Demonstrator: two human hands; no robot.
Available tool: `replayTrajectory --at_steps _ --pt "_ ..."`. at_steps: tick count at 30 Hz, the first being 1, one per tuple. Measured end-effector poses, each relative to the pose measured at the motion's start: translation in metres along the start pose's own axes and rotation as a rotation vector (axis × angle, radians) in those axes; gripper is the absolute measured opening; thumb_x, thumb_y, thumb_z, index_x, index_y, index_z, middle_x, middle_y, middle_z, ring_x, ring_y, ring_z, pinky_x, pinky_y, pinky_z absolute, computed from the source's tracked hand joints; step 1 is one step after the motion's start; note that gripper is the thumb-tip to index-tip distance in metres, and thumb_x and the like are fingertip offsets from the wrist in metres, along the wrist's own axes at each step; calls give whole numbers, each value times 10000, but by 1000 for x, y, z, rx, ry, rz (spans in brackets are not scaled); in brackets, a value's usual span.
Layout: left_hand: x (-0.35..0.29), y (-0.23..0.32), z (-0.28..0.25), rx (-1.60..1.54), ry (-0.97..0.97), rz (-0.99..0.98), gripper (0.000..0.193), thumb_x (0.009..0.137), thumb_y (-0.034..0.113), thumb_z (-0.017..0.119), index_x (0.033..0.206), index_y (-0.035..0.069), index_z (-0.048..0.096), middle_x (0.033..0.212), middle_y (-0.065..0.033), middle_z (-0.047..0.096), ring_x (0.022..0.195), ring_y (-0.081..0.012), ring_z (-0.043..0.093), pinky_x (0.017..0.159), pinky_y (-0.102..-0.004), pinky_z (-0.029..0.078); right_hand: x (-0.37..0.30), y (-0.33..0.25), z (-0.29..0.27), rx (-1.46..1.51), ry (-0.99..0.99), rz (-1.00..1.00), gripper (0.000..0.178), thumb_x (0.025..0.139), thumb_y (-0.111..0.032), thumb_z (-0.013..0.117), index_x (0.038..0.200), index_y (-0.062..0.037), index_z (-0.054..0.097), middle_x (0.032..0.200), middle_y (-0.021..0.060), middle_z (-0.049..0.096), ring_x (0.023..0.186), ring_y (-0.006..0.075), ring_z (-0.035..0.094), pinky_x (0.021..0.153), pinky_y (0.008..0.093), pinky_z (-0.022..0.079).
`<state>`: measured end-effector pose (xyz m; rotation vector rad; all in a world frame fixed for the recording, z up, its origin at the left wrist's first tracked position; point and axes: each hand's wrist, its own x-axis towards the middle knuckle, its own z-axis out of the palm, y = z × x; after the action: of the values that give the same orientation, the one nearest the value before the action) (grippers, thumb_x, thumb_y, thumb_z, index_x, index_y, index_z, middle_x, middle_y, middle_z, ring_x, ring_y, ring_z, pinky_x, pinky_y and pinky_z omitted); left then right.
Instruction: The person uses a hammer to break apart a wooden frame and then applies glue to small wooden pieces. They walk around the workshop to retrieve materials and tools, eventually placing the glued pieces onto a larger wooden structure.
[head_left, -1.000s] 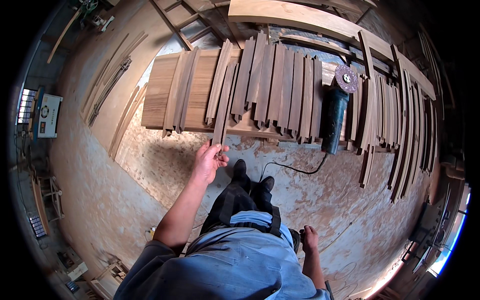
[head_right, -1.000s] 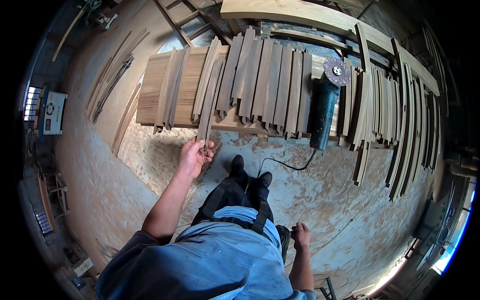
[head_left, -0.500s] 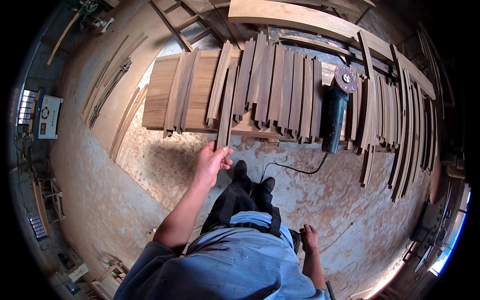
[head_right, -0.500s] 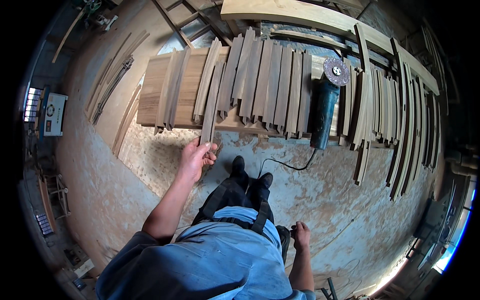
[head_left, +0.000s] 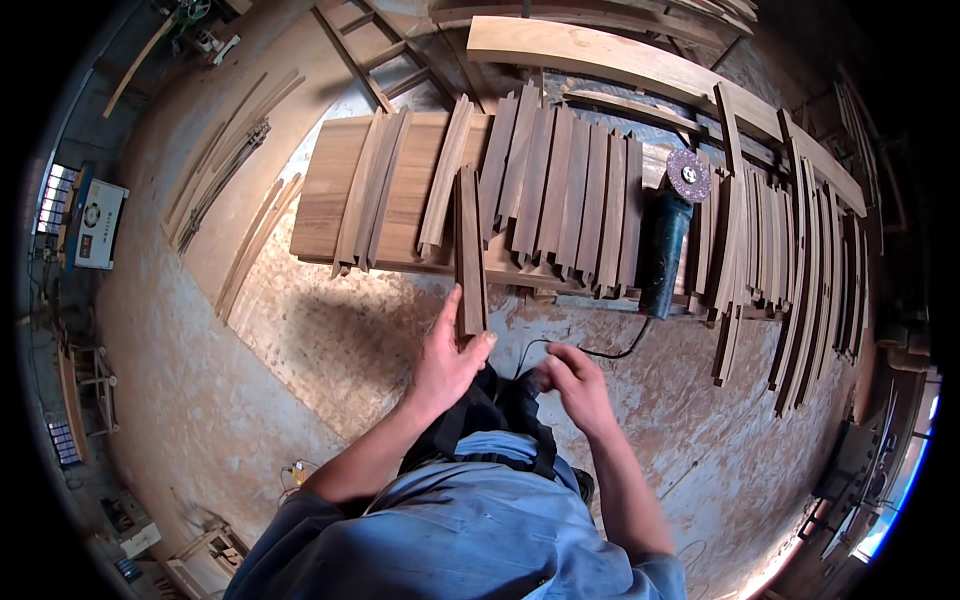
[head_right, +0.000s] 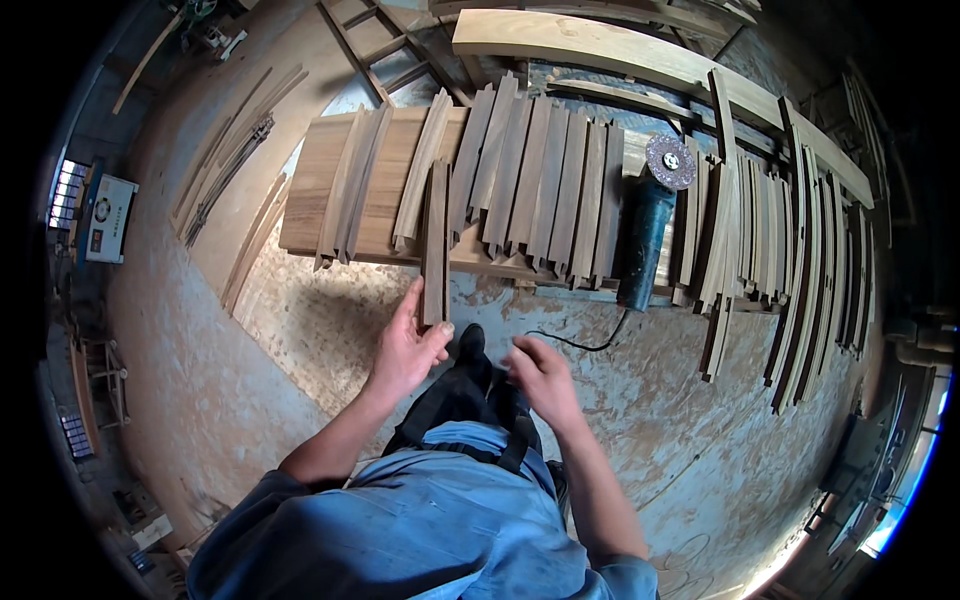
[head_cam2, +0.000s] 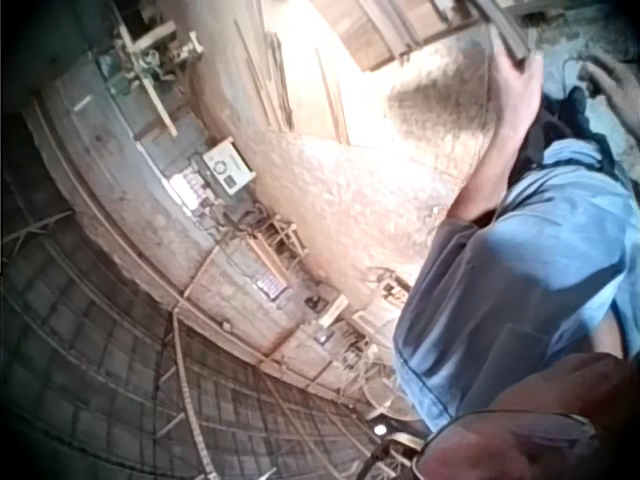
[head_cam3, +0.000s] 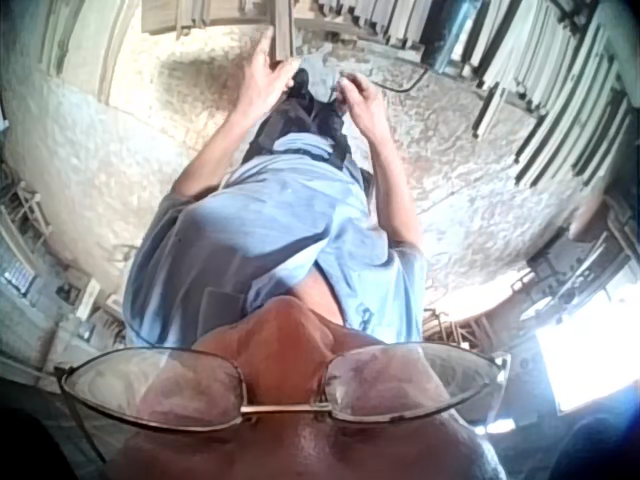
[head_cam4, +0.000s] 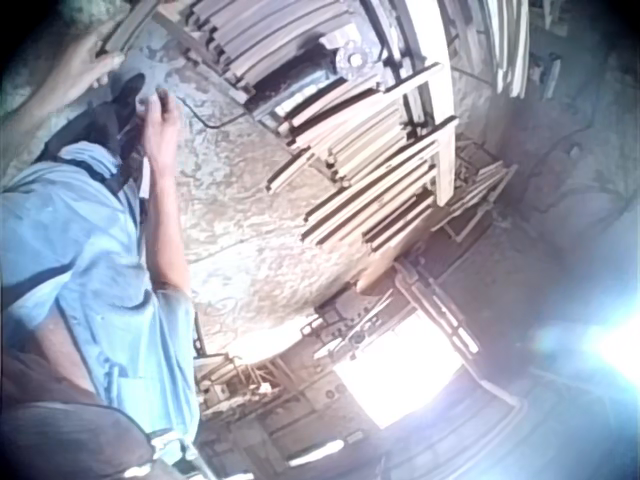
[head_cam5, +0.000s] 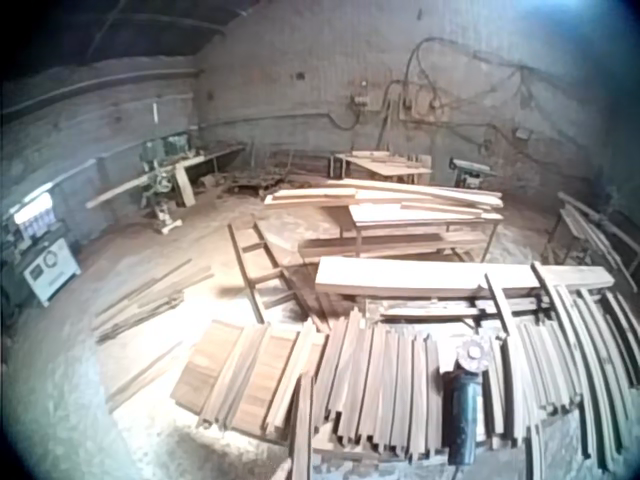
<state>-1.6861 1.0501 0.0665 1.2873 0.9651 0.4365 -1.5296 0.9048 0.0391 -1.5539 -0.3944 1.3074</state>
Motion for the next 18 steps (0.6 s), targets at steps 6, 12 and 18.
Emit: replayTrajectory --at_steps 6,12,18 --pt "-23 8 -1 110 -61 17 733 908 137 608 1444 -69 153 1141 -117 596 895 -108 609 669 -236 507 26 -44 54 208 -131 111 440 986 -295 467 1267 43 476 940 75 612 841 127 578 720 278 520" --pt "-32 -1 2 301 0 177 787 855 304 668 1401 -77 249 931 -207 669 816 -284 692 699 -353 543 40 -27 61 470 -313 237 380 985 -317 461 1187 -1 523 953 71 611 839 146 611 743 271 523" --pt "-36 5 1 393 -80 128 773 880 229 659 1419 -90 206 924 -168 660 790 -160 661 714 -272 523 37 -38 71 510 -316 272 301 985 -271 462 1117 -11 536 961 91 620 820 165 618 743 305 533"
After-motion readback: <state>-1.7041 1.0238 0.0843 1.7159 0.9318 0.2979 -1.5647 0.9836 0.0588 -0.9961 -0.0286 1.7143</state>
